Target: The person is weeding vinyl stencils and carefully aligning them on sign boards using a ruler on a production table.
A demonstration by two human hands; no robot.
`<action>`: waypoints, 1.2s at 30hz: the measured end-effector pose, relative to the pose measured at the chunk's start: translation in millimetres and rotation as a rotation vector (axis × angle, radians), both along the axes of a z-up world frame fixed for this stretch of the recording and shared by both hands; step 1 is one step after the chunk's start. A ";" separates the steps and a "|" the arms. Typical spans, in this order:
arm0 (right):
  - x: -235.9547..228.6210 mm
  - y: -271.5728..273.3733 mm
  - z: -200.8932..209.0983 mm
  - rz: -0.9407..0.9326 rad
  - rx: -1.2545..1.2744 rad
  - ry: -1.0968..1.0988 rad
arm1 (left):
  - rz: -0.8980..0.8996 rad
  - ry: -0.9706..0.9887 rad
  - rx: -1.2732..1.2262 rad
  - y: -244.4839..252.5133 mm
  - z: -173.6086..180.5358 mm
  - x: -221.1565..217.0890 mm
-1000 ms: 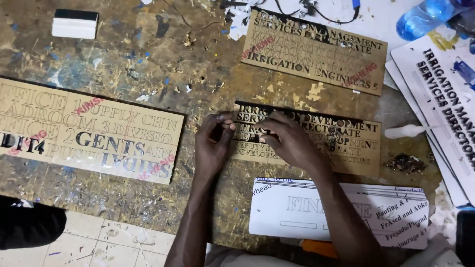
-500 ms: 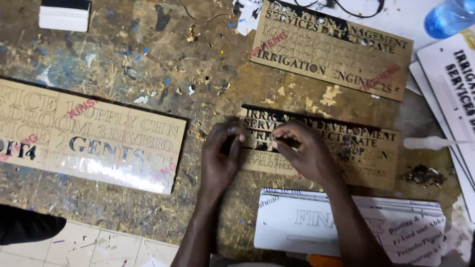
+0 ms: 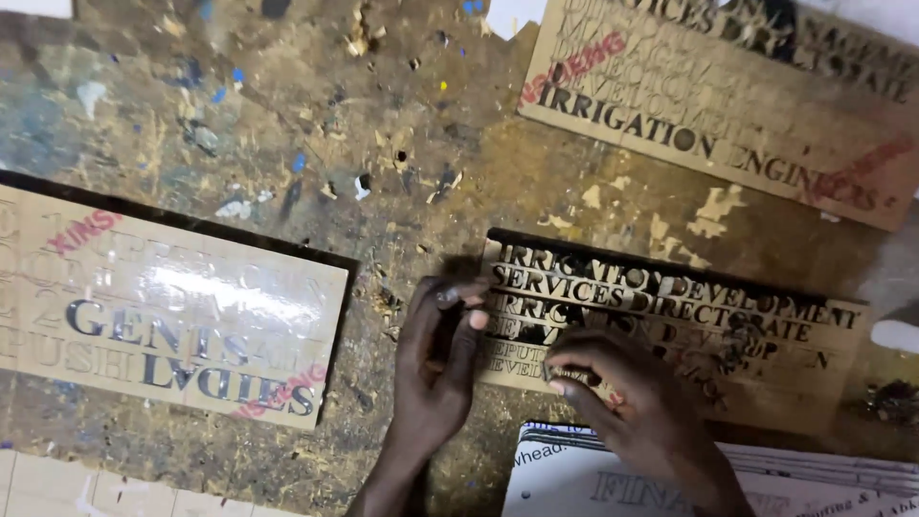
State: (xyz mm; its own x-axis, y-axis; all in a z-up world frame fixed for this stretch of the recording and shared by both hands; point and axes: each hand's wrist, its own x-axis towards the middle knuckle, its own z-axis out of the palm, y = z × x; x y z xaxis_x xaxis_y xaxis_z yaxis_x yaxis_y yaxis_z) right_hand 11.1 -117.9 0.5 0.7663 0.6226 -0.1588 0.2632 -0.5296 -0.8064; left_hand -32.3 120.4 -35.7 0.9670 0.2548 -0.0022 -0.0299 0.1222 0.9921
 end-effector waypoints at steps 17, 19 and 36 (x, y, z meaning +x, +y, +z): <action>26.5 -1.5 4.9 -0.108 0.028 -0.072 | 0.048 -0.020 0.266 -2.1 -9.6 -5.2; 30.9 5.8 -0.4 -0.070 0.037 -0.091 | 0.059 -0.033 0.317 2.3 -3.5 1.8; 27.9 50.2 -9.0 -0.092 0.097 -0.440 | 0.038 -0.053 0.229 6.0 21.4 11.4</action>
